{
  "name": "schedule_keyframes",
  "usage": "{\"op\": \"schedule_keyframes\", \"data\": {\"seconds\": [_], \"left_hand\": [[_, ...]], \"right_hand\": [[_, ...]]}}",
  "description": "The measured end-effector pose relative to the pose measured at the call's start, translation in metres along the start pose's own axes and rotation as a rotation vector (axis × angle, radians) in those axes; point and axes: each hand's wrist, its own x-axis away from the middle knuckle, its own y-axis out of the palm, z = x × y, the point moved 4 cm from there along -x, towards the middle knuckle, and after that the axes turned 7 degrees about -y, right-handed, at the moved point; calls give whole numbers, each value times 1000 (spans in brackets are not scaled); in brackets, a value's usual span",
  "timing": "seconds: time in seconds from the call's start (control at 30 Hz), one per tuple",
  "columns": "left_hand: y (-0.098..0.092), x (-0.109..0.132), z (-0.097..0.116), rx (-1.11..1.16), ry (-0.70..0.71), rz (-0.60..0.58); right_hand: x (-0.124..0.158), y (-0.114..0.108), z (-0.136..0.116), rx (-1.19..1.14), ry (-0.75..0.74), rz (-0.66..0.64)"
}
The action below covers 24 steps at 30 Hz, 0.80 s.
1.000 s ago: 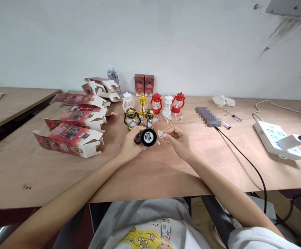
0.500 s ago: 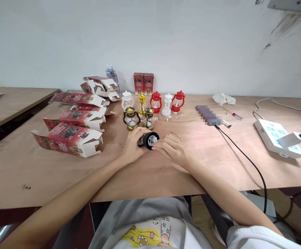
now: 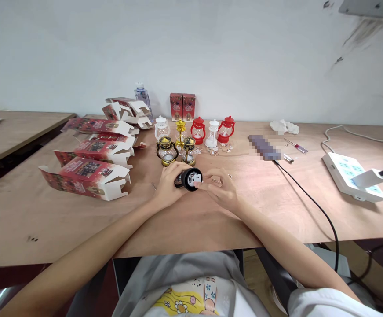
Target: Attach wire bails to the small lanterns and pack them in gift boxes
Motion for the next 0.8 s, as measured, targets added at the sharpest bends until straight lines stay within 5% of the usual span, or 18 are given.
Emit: {"op": "schedule_keyframes", "data": {"seconds": [0.8], "left_hand": [[1, 1, 0, 29, 25, -6]], "right_hand": [[-7, 3, -14, 137, -184, -3]]}}
